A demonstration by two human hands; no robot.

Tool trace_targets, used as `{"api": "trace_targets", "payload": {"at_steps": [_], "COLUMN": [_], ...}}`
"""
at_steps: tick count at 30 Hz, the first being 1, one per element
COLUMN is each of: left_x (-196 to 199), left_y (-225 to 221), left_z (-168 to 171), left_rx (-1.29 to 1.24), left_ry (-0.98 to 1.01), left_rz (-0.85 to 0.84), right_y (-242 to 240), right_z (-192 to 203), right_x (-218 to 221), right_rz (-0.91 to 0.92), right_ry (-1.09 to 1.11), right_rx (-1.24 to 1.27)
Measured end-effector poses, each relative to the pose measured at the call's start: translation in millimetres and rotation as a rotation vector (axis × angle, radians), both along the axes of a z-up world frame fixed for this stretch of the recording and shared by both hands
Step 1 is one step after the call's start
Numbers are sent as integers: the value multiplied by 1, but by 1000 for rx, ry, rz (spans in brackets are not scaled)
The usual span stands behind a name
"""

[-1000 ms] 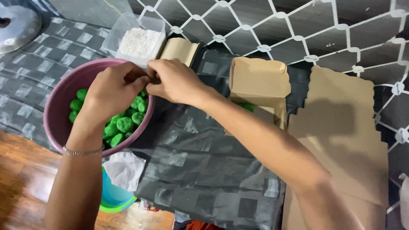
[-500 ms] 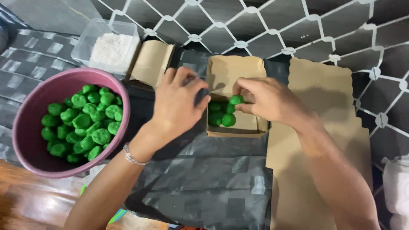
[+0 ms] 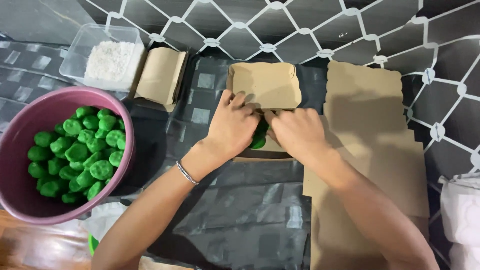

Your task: Packing green dough balls from a large pink bowl into a small cardboard box, with some balls being dipped in white powder before placement.

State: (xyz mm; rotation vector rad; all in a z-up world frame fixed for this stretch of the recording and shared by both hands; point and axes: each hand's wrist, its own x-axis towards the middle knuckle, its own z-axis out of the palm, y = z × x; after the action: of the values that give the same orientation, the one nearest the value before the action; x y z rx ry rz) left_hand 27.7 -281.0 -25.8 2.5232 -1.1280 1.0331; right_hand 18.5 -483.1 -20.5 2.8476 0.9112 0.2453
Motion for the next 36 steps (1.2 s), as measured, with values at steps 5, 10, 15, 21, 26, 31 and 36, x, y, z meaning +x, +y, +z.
{"api": "trace_targets", "payload": {"at_steps": [5, 10, 15, 21, 26, 31, 36], "left_x": [-2, -3, -3, -4, -6, -6, -7], "left_y": [6, -1, -2, -5, -5, -5, -6], "left_z": [-14, -12, -12, -8, -10, -12, -8], "left_rx": [-18, 46, 7, 7, -2, -30, -46], "left_ry": [62, 167, 114, 102, 106, 109, 85], "left_rz": [14, 107, 70, 99, 100, 84, 93], "right_y": [8, 4, 2, -4, 2, 2, 0], "right_z": [15, 34, 39, -8, 11, 27, 19], "right_x": [-5, -3, -3, 3, -3, -2, -3], "right_rz": [53, 75, 23, 14, 7, 1, 22], "right_ry": [-101, 75, 137, 13, 27, 119, -11], "right_rx": [-20, -38, -52, -44, -39, -26, -27]}}
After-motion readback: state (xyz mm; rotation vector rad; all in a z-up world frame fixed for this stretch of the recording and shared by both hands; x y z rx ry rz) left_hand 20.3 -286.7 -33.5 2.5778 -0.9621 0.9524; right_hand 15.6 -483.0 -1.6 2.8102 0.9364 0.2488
